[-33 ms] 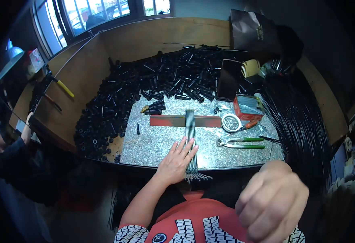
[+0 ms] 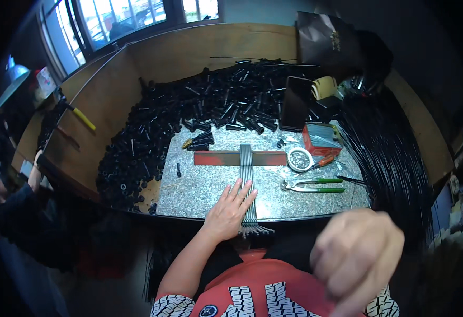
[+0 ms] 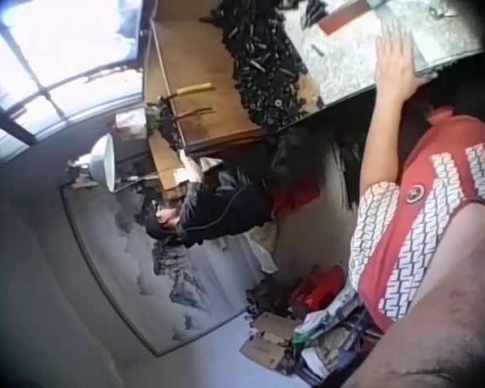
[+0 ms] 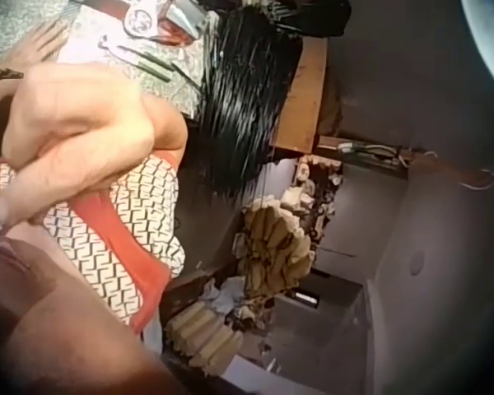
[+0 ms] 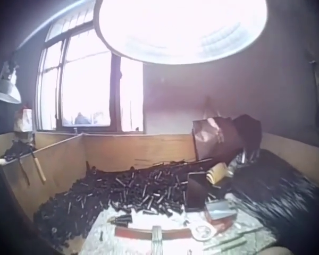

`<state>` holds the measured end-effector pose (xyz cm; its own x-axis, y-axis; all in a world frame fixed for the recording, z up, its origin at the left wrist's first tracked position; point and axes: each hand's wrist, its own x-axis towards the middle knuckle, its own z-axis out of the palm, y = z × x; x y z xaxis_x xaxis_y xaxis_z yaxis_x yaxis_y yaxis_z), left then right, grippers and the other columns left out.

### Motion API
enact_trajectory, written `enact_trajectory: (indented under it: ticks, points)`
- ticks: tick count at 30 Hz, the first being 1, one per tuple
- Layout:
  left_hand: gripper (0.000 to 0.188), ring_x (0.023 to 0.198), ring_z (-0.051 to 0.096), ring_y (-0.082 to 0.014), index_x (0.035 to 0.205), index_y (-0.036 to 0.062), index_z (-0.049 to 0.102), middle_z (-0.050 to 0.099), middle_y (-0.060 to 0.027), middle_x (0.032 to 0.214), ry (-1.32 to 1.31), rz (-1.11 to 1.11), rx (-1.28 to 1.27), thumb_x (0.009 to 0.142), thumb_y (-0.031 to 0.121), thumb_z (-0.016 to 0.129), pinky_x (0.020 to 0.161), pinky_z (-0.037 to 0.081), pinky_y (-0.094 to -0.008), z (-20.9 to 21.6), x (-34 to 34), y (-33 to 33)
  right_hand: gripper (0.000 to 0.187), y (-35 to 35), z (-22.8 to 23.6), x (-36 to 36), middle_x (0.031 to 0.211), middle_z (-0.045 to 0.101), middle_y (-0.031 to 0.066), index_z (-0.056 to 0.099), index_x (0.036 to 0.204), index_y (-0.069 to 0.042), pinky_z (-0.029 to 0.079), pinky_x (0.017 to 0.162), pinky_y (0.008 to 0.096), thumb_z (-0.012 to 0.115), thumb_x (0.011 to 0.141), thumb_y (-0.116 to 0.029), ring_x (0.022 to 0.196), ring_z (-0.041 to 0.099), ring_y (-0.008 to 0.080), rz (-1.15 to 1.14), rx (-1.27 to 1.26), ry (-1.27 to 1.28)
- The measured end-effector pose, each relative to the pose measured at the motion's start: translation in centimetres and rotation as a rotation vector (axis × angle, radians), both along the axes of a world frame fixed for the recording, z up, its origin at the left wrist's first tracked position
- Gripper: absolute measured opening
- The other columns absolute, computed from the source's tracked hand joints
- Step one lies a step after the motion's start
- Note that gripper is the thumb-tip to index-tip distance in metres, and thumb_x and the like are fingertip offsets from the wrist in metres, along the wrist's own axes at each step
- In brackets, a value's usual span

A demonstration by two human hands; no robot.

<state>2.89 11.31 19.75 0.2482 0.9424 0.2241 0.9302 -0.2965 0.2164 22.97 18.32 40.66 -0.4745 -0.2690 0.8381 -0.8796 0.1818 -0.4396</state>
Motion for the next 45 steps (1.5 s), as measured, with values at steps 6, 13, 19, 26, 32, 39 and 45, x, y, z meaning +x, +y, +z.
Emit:
enact_trajectory:
  ticks: [6,13,19,26,32,39,45]
  points:
    - [0.065,0.137,0.026,-0.0388,0.141,0.007,0.036,0.03,-0.0183,0.148,0.087,0.064,-0.002,0.078,0.005,0.053,0.111,0.024,-0.0505,0.2,0.0,-0.7,0.008,9.7,-2.8,1.6,0.074,0.055,0.0022,0.061,0.086,0.0,0.038,0.054,0.0197,0.056,0.09,-0.006,0.061,0.048,0.0057,-1.203,-0.035,-0.173]
    - [0.1,0.139,0.021,-0.0391,0.139,0.0033,0.038,0.03,-0.0206,0.147,0.013,0.024,0.019,0.064,0.059,0.074,0.112,0.02,-0.052,0.8,0.1,-0.3,0.013,22.6,-11.5,5.5,0.088,0.065,0.0178,0.069,0.087,-0.001,0.05,0.077,0.0425,0.062,0.081,-0.011,0.085,0.063,0.0362,-1.837,0.559,-0.834]
    - [0.109,0.14,0.024,-0.0362,0.14,0.0021,0.036,0.031,-0.0216,0.147,-0.395,-0.061,0.102,0.056,0.054,0.081,0.113,0.02,-0.0481,3.5,-0.2,-1.2,0.012,25.6,-16.3,6.0,0.087,0.066,0.022,0.069,0.083,0.0,0.051,0.076,0.0435,0.063,0.078,-0.009,0.086,0.063,0.038,-1.814,0.683,-1.07]
    - [0.111,0.119,0.055,-0.0275,0.133,-0.0092,0.041,0.059,-0.0236,0.121,-1.054,-0.326,-0.023,0.05,0.051,0.083,0.107,0.033,-0.0373,11.0,0.9,-2.8,0.016,24.8,-16.2,5.7,0.093,0.066,0.023,0.067,0.087,0.003,0.052,0.08,0.0447,0.055,0.079,-0.005,0.092,0.063,0.038,-1.81,0.844,-1.057]
    - [0.046,0.1,0.066,-0.0254,0.114,-0.009,0.059,0.068,-0.0222,0.101,-1.065,-0.347,0.057,0.073,0.005,0.077,0.087,0.051,-0.0316,12.0,1.6,-2.4,0.017,24.0,-15.7,6.2,0.097,0.063,0.0215,0.06,0.095,0.002,0.051,0.083,0.0442,0.05,0.082,-0.003,0.095,0.061,0.0379,-1.823,0.87,-0.834]
    - [0.024,0.085,0.07,-0.0244,0.101,-0.0072,0.065,0.069,-0.0199,0.092,-0.949,-0.295,0.296,0.077,-0.008,0.069,0.078,0.056,-0.0321,11.5,2.6,-1.9,0.009,17.7,-11.0,4.5,0.087,0.058,0.0223,0.048,0.091,0.001,0.046,0.069,0.0444,0.055,0.087,-0.003,0.083,0.058,0.0406,-1.743,0.471,-0.595]
    - [0.018,0.086,0.069,-0.0237,0.1,-0.0085,0.064,0.07,-0.0173,0.089,-0.959,-0.173,0.357,0.082,-0.007,0.064,0.079,0.055,-0.0323,11.2,2.4,-1.8,0.015,7.0,-6.9,1.5,0.076,0.06,0.0096,0.055,0.104,0.002,0.049,0.061,0.0286,0.052,0.089,0.004,0.066,0.061,0.0171,-1.108,0.232,-0.383]
